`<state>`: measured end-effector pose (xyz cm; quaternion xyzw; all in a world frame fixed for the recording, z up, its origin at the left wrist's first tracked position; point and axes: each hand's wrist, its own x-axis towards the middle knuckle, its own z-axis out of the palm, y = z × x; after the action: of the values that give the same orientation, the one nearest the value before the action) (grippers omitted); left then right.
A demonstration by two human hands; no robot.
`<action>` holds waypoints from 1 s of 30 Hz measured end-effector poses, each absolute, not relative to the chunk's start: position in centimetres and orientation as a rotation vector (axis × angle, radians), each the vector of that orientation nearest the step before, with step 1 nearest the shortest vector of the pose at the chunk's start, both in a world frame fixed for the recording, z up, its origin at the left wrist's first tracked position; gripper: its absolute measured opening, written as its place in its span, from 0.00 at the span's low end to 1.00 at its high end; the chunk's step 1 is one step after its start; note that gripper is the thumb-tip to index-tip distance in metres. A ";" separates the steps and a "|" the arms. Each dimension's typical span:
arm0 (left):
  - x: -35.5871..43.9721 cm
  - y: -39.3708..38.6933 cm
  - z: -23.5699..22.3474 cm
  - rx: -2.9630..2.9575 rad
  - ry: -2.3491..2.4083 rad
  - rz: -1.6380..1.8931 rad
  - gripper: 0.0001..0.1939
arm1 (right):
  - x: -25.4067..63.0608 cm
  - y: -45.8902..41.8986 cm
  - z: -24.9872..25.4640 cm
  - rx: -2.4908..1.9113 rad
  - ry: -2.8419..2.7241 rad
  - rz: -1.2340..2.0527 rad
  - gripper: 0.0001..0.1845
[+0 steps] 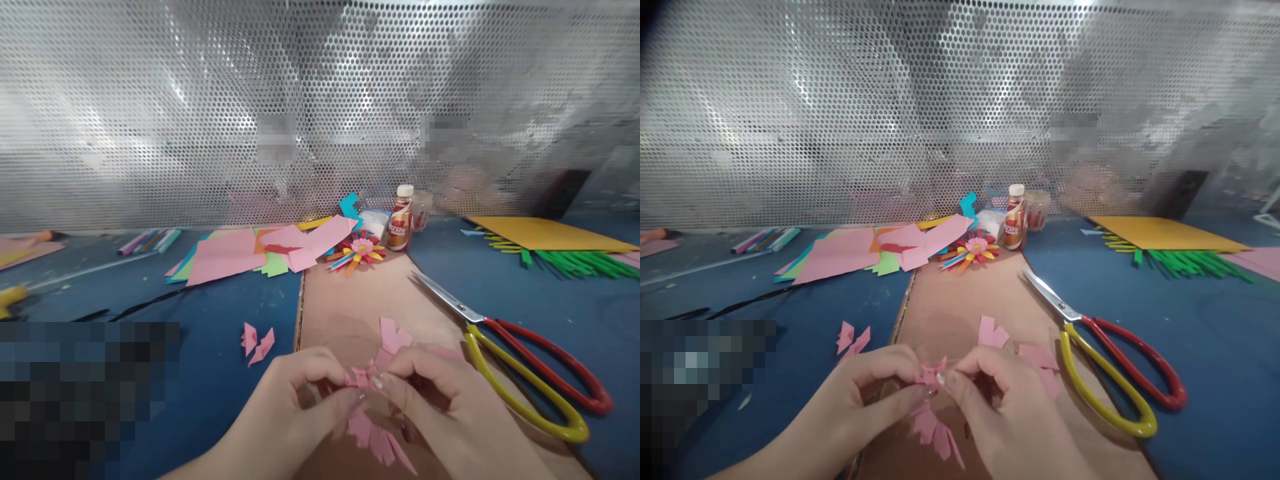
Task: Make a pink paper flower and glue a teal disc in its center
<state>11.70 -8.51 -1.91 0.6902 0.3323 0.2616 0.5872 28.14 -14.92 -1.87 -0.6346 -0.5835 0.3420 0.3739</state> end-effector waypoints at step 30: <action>11.9 -8.2 -2.0 1.692 0.773 0.648 0.06 | 27.7 -15.0 -1.0 -1.581 -1.443 1.041 0.12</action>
<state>11.87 -8.19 -1.96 0.7157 0.3270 0.2740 0.5529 27.69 -15.03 -1.01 -0.6167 -0.5628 0.4059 0.3717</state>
